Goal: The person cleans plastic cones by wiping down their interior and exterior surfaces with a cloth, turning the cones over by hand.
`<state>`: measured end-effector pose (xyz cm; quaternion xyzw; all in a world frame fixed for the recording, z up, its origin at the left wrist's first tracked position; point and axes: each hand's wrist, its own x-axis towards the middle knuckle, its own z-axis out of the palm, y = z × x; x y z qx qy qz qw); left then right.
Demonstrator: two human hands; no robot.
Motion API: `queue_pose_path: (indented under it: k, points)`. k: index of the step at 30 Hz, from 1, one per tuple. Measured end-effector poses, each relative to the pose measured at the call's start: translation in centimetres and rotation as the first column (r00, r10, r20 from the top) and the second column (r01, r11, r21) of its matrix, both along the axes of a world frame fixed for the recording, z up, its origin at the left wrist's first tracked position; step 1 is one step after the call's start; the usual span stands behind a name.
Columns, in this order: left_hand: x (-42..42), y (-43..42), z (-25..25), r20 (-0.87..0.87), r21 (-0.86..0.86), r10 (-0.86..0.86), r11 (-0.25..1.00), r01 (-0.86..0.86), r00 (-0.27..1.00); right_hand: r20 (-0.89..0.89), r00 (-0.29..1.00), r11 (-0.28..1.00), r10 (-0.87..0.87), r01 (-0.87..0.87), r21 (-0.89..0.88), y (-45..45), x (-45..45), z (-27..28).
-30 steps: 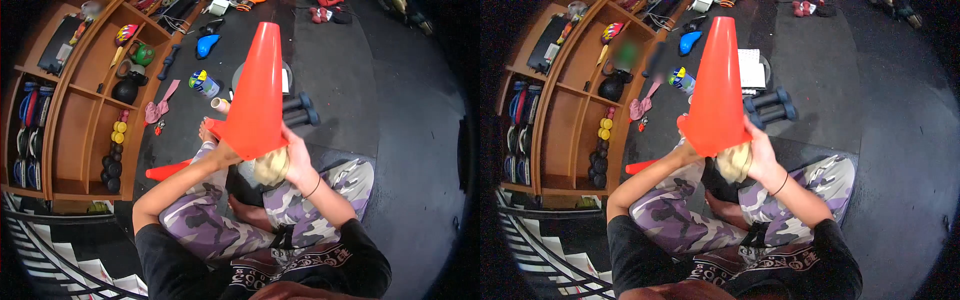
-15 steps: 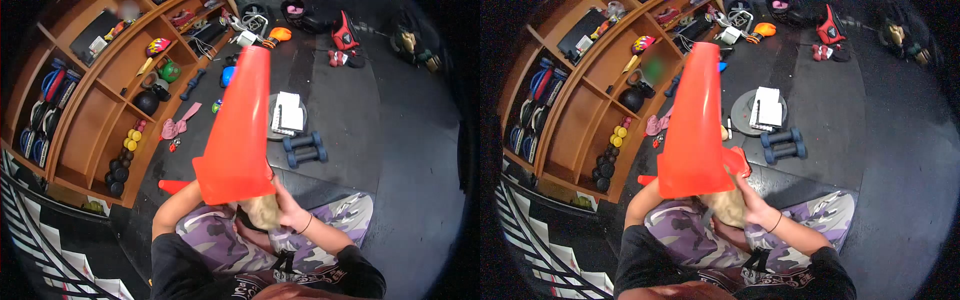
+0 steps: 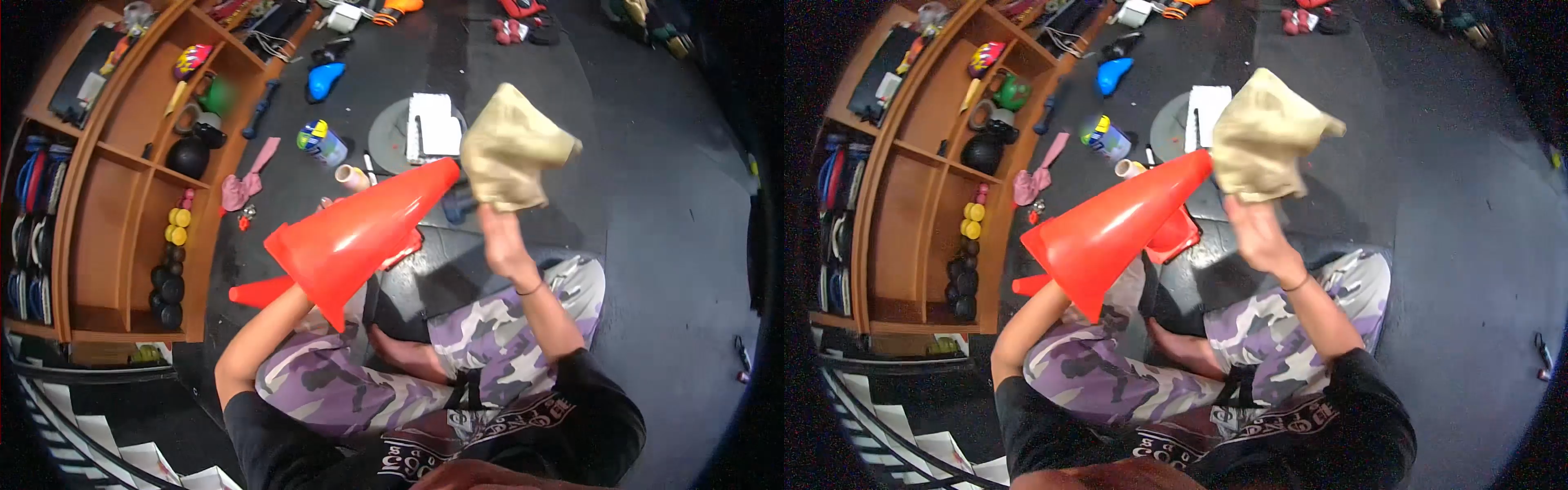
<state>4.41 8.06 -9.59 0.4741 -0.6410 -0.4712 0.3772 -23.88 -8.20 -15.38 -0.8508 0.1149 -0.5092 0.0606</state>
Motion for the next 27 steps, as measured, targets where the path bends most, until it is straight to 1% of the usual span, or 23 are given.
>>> queue_pose_path:
  k: [1,2,3,4,6,9,10,12,13,14,15,18,20,21,22,23,24,25,26,27]
  points:
    - [-0.4,-0.1,-0.8,-0.025,0.013,-0.006,1.000,0.006,1.000,-0.070,0.996,0.984,0.054,-0.041,0.173,0.6,0.0,-0.5]
    - [-1.2,-0.5,-1.6,-0.048,0.023,-0.007,1.000,0.008,0.999,-0.128,0.984,0.938,0.121,-0.071,0.340,1.5,1.1,0.1]
    - [-2.3,-1.3,-2.4,-0.067,0.029,-0.005,1.000,0.007,0.998,-0.167,0.967,0.864,0.194,-0.088,0.497,2.2,2.0,0.6]
    - [-3.0,-2.8,-3.0,-0.080,0.036,-0.003,0.999,0.005,0.997,-0.012,0.963,0.847,0.269,-0.231,0.479,2.4,2.3,1.2]
    - [-4.1,-4.1,-3.8,-0.093,0.053,0.001,0.999,0.004,0.996,-0.035,0.955,0.818,0.295,-0.233,0.526,3.3,2.8,0.5]
    - [-2.1,-3.4,-3.5,-0.112,0.089,0.001,0.996,0.010,0.994,-0.126,0.965,0.939,0.228,-0.184,0.291,4.8,2.8,1.4]
    - [-2.3,-4.0,-3.9,-0.117,0.099,-0.003,0.995,0.014,0.993,-0.180,0.951,0.955,0.251,-0.213,0.206,5.1,2.7,2.4]
    - [-1.4,-4.2,-3.9,-0.131,0.123,-0.005,0.992,0.021,0.991,-0.218,0.866,0.880,0.451,-0.390,0.271,7.2,3.0,4.8]
    - [-0.4,-2.4,-3.4,-0.136,0.133,-0.003,0.991,0.021,0.991,-0.206,0.859,0.872,0.469,-0.414,0.260,8.6,3.1,4.2]
    - [-0.5,-2.5,-3.5,-0.137,0.141,-0.003,0.990,0.023,0.991,-0.193,0.853,0.865,0.485,-0.436,0.246,9.4,3.4,4.2]
    - [-0.4,-3.3,-3.5,-0.139,0.149,-0.002,0.989,0.023,0.990,-0.130,0.814,0.791,0.566,-0.491,0.366,9.0,3.4,4.1]
    - [-0.8,-5.0,-4.0,-0.147,0.173,0.008,0.985,0.018,0.989,0.015,0.939,0.868,0.343,-0.323,0.377,6.1,2.9,3.3]
    - [-1.2,-3.5,-4.1,-0.156,0.183,0.014,0.983,0.015,0.988,0.025,0.980,0.858,0.199,-0.186,0.478,3.5,2.9,0.8]
    - [-0.7,-2.6,-3.6,-0.160,0.189,0.016,0.982,0.015,0.987,0.134,0.968,0.728,0.214,-0.249,0.639,2.5,2.8,2.1]
    - [-1.0,-2.5,-3.8,-0.162,0.193,0.019,0.981,0.013,0.987,0.243,0.948,0.565,0.206,-0.318,0.761,1.5,2.5,3.7]
    - [-1.2,-2.7,-3.9,-0.163,0.195,0.019,0.981,0.013,0.986,0.321,0.936,0.738,0.144,-0.317,0.595,1.3,3.4,5.1]
    - [-1.3,-2.7,-3.8,-0.166,0.196,0.018,0.980,0.015,0.986,0.270,0.950,0.760,0.155,-0.289,0.583,1.9,3.7,4.9]
    - [-1.3,-3.0,-4.3,-0.355,0.305,0.126,0.952,-0.013,0.926,0.218,0.962,0.781,0.163,-0.261,0.567,3.0,3.7,4.3]
    - [-1.4,-3.3,-5.2,-0.515,0.415,0.249,0.910,-0.016,0.820,0.164,0.972,0.800,0.170,-0.233,0.552,4.0,3.5,4.0]
    - [-2.3,-3.7,-4.9,-0.633,0.518,0.380,0.855,0.005,0.675,-0.009,0.907,0.610,0.420,-0.275,0.743,4.5,2.6,3.8]
